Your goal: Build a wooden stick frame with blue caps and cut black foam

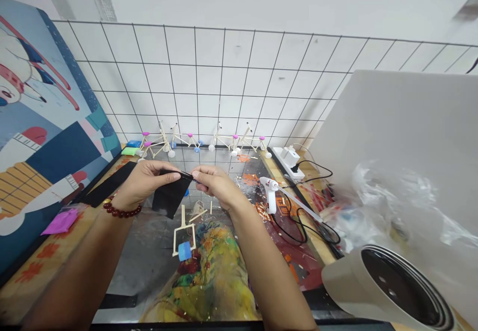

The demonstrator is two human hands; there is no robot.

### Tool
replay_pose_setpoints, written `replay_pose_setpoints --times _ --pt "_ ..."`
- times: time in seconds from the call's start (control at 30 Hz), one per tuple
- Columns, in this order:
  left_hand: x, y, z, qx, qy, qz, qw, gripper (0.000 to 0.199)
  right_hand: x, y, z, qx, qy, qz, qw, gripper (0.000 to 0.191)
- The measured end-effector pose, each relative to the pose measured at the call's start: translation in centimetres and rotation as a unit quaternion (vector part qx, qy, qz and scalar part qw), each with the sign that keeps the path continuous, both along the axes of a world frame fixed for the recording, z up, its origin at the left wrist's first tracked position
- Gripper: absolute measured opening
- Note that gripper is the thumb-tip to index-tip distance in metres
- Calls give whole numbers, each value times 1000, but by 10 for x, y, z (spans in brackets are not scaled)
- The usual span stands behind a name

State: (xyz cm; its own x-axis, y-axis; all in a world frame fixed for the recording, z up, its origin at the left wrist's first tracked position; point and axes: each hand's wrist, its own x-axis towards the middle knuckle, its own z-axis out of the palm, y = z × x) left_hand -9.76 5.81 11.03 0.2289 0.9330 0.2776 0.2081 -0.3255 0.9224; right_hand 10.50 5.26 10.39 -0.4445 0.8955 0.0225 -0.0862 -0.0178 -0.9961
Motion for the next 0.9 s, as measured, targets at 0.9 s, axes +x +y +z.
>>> replay_pose_setpoints --times 0.9 --pt "0 -3 5 -50 -40 -20 998 19 2 -6 8 -5 -3 5 1000 22"
